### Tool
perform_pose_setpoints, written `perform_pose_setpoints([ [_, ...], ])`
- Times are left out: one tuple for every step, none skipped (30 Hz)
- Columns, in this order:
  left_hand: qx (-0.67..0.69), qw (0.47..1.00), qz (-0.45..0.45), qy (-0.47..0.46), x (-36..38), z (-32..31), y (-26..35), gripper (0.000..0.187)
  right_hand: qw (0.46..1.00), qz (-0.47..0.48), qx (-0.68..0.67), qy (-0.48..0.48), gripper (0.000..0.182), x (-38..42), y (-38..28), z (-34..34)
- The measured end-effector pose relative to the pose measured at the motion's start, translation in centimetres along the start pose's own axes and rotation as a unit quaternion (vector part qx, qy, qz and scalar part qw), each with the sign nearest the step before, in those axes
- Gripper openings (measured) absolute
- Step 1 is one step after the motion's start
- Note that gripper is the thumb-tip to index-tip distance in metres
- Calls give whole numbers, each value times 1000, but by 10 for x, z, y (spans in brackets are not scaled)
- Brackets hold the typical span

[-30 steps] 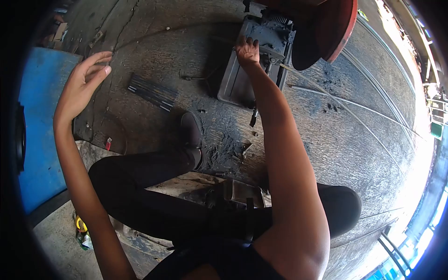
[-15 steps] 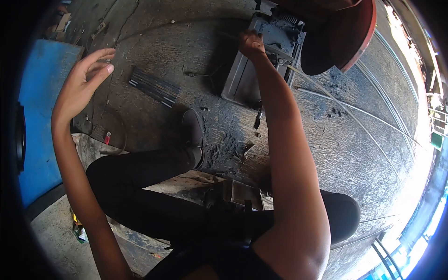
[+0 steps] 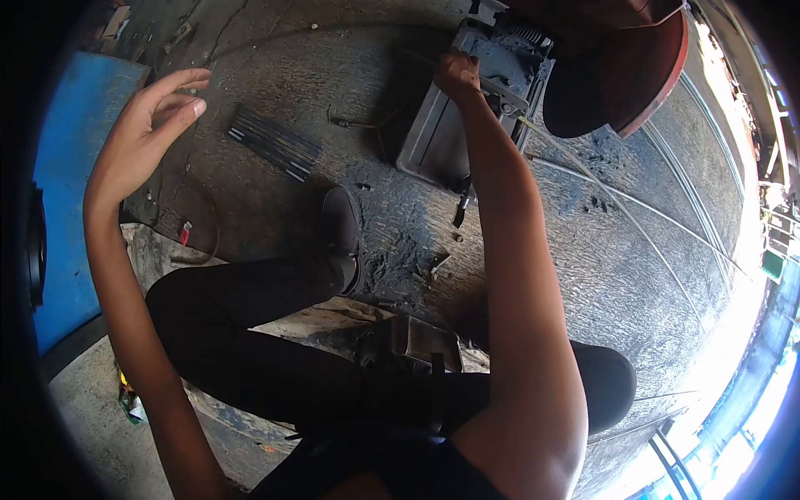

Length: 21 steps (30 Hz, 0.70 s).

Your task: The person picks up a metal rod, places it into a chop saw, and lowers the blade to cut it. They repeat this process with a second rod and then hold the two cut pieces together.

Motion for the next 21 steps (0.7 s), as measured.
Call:
perform_pose_setpoints([
  [5,1000,3,0,1,0,1,48,1000,-3,5,0,27,0,0,-1],
  [10,1000,5,0,1,0,2,48,1000,-2,4,-2,27,0,-1,-2],
  [10,1000,6,-1,1,0,3,48,1000,-2,6,-4,27,0,0,-2],
  [9,1000,8,-7,2,0,4,48,1000,-2,7,-6,27,0,0,-2],
  [8,1000,9,-13,2,-1,4,48,1000,-2,7,-7,27,1,1,-2],
  [8,1000,9,-13,2,-2,3,48,1000,-4,10,-11,27,1,1,-2],
  [1,1000,1,-10,1,-2,2,48,1000,-6,12,-15,28,1,-1,-1],
  [-6,1000,-7,-7,1,-1,2,48,1000,-5,11,-16,28,1,-2,1],
  [-6,1000,-7,-7,1,-1,2,48,1000,-7,8,-15,28,1,-3,2],
  [-6,1000,-10,-6,1,-1,2,48,1000,-9,4,-15,29,2,-3,2],
  [-6,1000,-13,-5,1,-1,3,49,1000,-9,5,-15,29,2,-3,1],
  [-6,1000,-13,-5,1,-2,3,49,1000,-6,10,-4,30,2,-3,2],
  [-8,1000,-12,-4,1,-2,2,49,1000,-4,15,6,31,2,-3,2],
  [-11,1000,-11,-4,1,-2,2,49,1000,-4,15,6,31,2,-2,0],
  [-11,1000,-11,-4,1,-2,3,49,1000,-3,16,9,32,2,-1,-1],
  [-9,1000,-9,-6,1,-2,3,49,1000,-3,16,12,33,1,0,-1],
  [-8,1000,-8,-8,1,-2,3,49,1000,-3,16,12,33,1,0,-2],
  [-8,1000,-8,-8,1,-3,3,49,1000,-5,17,3,34,0,1,-4],
  [-9,1000,-9,-9,1,-3,2,50,1000,-8,18,-6,35,0,3,-5],
  [-10,1000,-9,-9,1,-3,2,50,1000,-8,18,-6,35,0,4,-5],
  [-10,1000,-9,-9,1,-4,2,50,1000,-5,9,-6,35,0,4,-5],
])
Point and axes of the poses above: each hand's wrist, its own x-axis away from the middle knuckle, its own z-axis out of the back of the hand, y = z × x, the point moved 9 cm from there along -x, towards the middle knuckle, and after that the axes turned 5 degrees about y, right-handed, at the moved point
